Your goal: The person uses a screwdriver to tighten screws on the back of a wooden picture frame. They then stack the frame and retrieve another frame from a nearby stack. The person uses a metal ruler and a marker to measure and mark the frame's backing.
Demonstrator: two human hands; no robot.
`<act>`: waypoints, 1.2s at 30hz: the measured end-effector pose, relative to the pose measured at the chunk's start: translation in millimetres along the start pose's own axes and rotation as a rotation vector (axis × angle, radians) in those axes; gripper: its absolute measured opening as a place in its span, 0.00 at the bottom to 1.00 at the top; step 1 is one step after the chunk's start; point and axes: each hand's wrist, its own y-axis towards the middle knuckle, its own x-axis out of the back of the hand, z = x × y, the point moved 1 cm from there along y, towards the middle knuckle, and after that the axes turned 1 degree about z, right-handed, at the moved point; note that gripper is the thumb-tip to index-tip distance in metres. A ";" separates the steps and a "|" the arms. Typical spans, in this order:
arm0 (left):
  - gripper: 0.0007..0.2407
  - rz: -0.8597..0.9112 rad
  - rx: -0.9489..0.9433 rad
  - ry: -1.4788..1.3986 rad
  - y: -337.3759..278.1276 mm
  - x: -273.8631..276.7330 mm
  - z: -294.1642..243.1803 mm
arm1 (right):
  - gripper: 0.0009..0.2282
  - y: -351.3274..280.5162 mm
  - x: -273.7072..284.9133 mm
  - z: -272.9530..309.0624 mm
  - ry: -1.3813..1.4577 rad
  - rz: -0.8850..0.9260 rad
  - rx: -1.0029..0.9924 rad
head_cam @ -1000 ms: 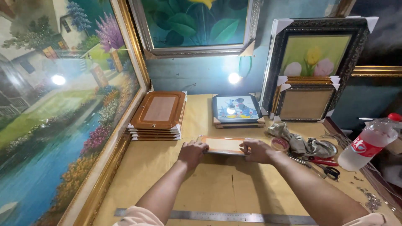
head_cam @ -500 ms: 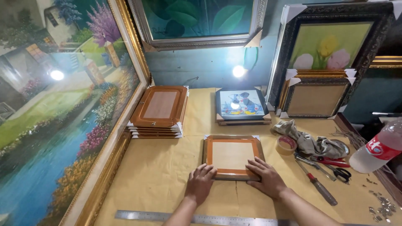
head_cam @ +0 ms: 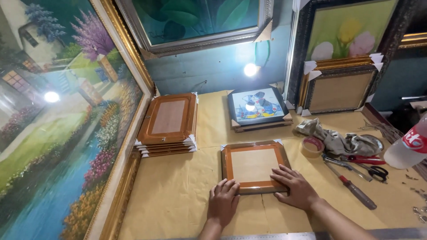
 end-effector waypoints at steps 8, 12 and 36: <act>0.12 0.000 -0.002 -0.010 1.3 -2.7 2.3 | 0.26 1.0 3.0 6.5 0.008 0.022 -0.041; 0.13 0.010 -0.004 -0.015 0.3 -3.3 2.3 | 0.25 0.2 2.7 8.4 -0.006 0.007 -0.030; 0.22 0.478 0.070 0.011 -39.1 26.1 -8.5 | 0.14 -36.0 15.9 66.0 0.135 -0.048 -0.710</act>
